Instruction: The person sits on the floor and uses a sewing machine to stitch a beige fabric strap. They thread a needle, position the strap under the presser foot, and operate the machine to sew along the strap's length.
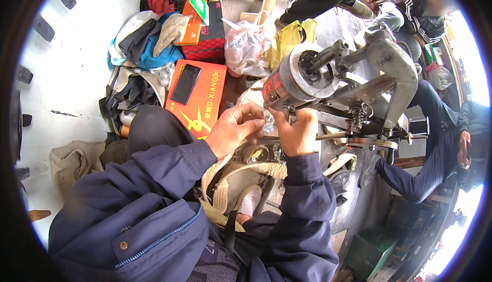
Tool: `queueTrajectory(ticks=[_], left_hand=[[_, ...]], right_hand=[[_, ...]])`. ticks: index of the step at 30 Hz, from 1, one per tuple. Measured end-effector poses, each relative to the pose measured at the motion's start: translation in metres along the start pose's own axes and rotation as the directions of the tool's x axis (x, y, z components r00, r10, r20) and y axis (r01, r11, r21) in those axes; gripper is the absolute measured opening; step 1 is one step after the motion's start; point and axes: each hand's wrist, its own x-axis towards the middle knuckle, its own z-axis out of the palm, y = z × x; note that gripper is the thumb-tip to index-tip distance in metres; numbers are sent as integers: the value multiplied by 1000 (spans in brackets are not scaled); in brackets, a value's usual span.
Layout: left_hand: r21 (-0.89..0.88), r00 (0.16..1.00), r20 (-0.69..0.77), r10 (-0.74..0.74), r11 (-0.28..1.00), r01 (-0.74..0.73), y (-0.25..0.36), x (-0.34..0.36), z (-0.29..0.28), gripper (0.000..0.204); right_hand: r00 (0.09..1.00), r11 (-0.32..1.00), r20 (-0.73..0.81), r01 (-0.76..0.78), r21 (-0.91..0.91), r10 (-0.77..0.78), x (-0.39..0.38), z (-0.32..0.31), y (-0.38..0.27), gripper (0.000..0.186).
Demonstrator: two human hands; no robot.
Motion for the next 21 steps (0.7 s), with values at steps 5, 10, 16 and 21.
queueTrajectory(ticks=[5,10,16,21], left_hand=[[5,1000,6,-4,1000,4,-2,0,-1,6],[9,1000,24,-9,1000,8,-3,0,-2,7],[4,1000,13,-21,1000,21,-5,1,-2,10],[-7,1000,9,-29,1000,29,-4,0,-1,11]], right_hand=[[998,999,-39,43,11,-43,-2,2,0,27],[999,985,-35,29,171,-23,-2,5,-2,17],[998,984,-35,51,173,-45,-3,9,2,14],[998,988,-15,61,144,-60,-3,7,2,14]])
